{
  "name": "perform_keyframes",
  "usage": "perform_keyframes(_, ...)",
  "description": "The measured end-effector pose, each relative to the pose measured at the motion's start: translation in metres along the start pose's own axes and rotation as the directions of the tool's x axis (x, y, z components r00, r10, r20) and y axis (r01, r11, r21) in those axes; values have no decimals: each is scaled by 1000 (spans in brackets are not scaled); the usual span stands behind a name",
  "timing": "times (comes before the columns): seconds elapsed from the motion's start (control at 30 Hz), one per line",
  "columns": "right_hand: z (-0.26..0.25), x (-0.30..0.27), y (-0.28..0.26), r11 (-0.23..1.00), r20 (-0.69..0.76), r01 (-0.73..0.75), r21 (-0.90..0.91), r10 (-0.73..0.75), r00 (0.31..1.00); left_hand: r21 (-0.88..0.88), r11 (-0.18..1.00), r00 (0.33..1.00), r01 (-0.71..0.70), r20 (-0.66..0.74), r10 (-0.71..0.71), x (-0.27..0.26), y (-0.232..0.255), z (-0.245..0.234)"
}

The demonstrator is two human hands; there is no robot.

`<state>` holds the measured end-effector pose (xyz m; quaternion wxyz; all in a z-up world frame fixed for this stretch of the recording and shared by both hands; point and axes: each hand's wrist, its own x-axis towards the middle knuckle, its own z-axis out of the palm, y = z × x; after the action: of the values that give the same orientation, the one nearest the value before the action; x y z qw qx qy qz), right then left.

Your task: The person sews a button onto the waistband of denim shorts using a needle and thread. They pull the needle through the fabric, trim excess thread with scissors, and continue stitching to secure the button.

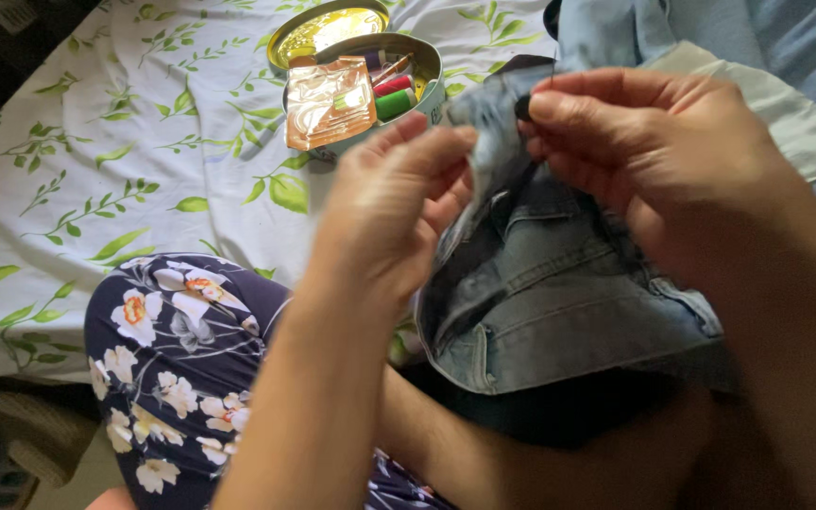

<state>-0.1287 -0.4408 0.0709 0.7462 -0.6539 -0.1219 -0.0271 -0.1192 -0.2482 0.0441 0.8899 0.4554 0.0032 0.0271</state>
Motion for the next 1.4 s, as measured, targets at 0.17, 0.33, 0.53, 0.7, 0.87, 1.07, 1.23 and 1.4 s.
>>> perform_keyframes(0.17, 1, 1, 3, 999, 42, -45, 29, 44, 998, 67, 996, 986, -64, 158, 53, -10, 11, -14)
perform_keyframes(0.33, 4, 4, 18, 992, 40, -122, 27, 121, 992, 229, 973, 1000, -14, 6, 13, -11, -5, -12)
perform_keyframes(0.53, 14, 2, 32, 988, -76, 93, -125, -103, 992, 434, 894, 991, -108, -20, 129, -11, -7, -11)
perform_keyframes(0.7, 19, 12, 33, 814, 92, 416, -406, -417, 904, 551, 819, 982, -159, 3, 188, -10, -15, -14)
perform_keyframes(0.87, 22, 25, 40, 760, 135, 351, -547, -334, 933, 835, 460, 926, -302, 141, 351, -6, -29, -17)
perform_keyframes(1.07, 12, 33, 57, 857, 129, 344, -384, -319, 939, 865, 326, 814, -382, 148, 561, -4, -26, -22)
perform_keyframes(1.23, 12, 34, 63, 933, 76, 238, -269, -226, 971, 824, 535, 927, -184, -35, 373, -17, -14, -13)
perform_keyframes(1.4, 13, 22, 44, 953, -50, 195, -233, -212, 976, 726, 645, 926, -237, -31, 376, -29, -21, 4)
